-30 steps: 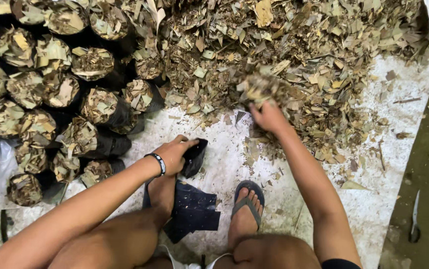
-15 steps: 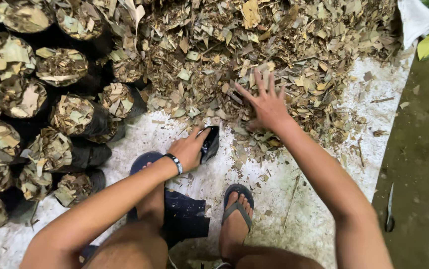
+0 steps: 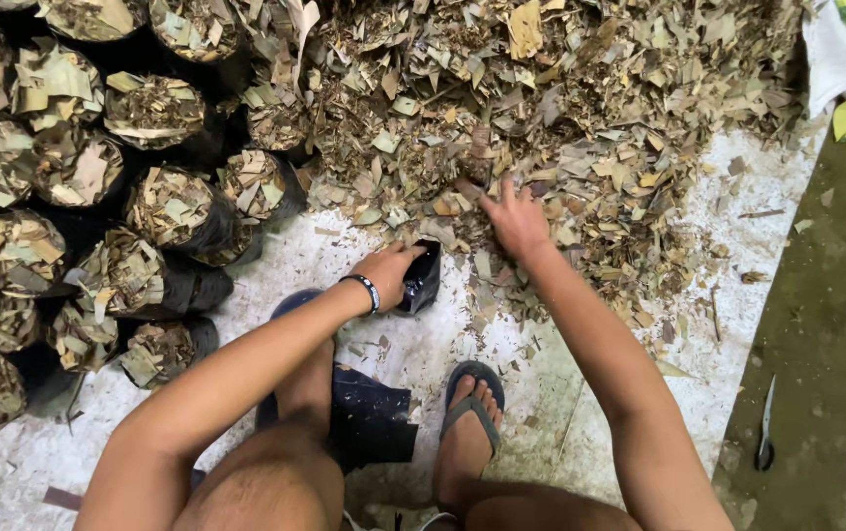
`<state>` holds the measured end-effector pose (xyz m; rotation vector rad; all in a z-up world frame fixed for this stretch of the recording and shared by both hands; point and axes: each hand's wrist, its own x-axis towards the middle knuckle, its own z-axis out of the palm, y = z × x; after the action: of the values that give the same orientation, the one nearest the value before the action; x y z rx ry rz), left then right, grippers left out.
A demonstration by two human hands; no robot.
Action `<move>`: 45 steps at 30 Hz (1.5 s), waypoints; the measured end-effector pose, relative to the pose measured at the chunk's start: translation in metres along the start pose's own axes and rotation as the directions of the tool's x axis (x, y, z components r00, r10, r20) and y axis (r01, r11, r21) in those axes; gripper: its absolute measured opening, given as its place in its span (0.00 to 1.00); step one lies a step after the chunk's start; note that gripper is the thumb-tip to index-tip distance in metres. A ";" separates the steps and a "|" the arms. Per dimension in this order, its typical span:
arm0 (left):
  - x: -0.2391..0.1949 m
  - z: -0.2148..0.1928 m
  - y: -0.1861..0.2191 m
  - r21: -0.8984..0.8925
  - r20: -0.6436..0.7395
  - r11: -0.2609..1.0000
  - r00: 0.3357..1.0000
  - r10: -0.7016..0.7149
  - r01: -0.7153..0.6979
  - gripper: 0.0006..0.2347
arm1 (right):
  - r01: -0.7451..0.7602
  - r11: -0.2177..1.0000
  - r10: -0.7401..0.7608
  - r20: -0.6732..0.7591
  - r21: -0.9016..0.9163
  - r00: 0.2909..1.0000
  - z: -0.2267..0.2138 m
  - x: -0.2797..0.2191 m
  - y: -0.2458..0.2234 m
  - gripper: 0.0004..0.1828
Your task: The person sits on the floor and fills black plastic plant pots with dried leaves from a large pile. They scoop leaves by hand, pack them into the pots, and place the filled pots into a stack.
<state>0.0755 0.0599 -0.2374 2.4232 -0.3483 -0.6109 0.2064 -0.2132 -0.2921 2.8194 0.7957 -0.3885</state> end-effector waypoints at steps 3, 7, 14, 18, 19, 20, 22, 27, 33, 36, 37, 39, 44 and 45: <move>0.003 -0.001 0.002 0.020 0.057 1.000 0.998 -0.008 0.007 0.31 | -0.054 0.989 0.059 -0.033 0.141 0.998 -0.028 0.001 0.011 0.32; 0.006 0.001 -0.003 0.037 -0.006 0.997 0.998 0.068 -0.067 0.28 | -0.141 0.800 0.185 -0.015 0.583 0.983 -0.076 -0.012 0.020 0.33; -0.013 -0.018 0.011 0.077 -0.104 0.989 0.986 0.133 -0.125 0.29 | -0.316 0.641 0.240 0.209 0.699 0.948 -0.122 -0.053 0.040 0.61; -0.039 -0.055 0.041 0.157 0.193 0.981 0.971 -0.139 0.110 0.22 | -0.071 0.667 0.152 -0.042 0.741 0.987 -0.141 -0.084 0.046 0.52; -0.046 -0.065 0.048 0.200 0.187 0.972 0.969 -0.163 0.125 0.21 | -0.016 0.392 0.107 -0.028 0.920 0.994 -0.147 -0.093 0.041 0.57; -0.051 -0.073 0.056 0.244 0.177 0.960 0.967 -0.184 0.138 0.21 | 0.029 0.073 0.061 -0.033 0.997 0.998 -0.151 -0.107 0.032 0.62; -0.059 -0.084 0.070 0.238 -0.119 0.968 0.987 0.105 -0.075 0.19 | 0.116 -0.305 -0.042 -0.135 0.945 0.990 -0.162 -0.128 0.009 0.66; -0.067 -0.094 0.099 -0.029 -0.436 0.899 0.815 0.382 -0.436 0.26 | 0.301 -0.586 -0.262 -0.528 0.752 0.808 -0.191 -0.159 -0.039 0.63; -0.080 -0.108 0.139 0.025 -0.377 0.803 0.738 0.560 -0.596 0.25 | 0.412 -0.434 -0.279 -0.554 0.802 0.784 -0.219 -0.185 -0.065 0.67; -0.087 -0.110 0.152 0.024 -0.420 0.802 0.722 0.549 -0.596 0.18 | 0.392 -0.397 -0.231 -0.504 0.830 0.832 -0.225 -0.201 -0.072 0.71; -0.090 -0.109 0.154 0.004 -0.434 0.804 0.723 0.537 -0.595 0.15 | 0.399 -0.382 -0.231 -0.505 0.833 0.832 -0.226 -0.204 -0.074 0.71; -0.092 -0.107 0.157 -0.028 -0.464 0.793 0.711 0.528 -0.608 0.12 | 0.417 -0.348 -0.233 -0.508 0.840 0.829 -0.229 -0.208 -0.075 0.72; -0.088 -0.097 0.157 -0.104 -0.513 0.777 0.703 0.493 -0.621 0.06 | 0.430 -0.367 -0.261 -0.534 0.825 0.804 -0.229 -0.211 -0.073 0.71; -0.081 -0.098 0.153 -0.228 -0.541 0.772 0.736 0.407 -0.594 0.05 | 0.430 -0.352 -0.256 -0.527 0.831 0.810 -0.229 -0.211 -0.073 0.70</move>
<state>0.0393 0.0202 -0.0458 1.8732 -0.5997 0.1535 0.0396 -0.1979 -0.0197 3.7284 2.4018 -1.7651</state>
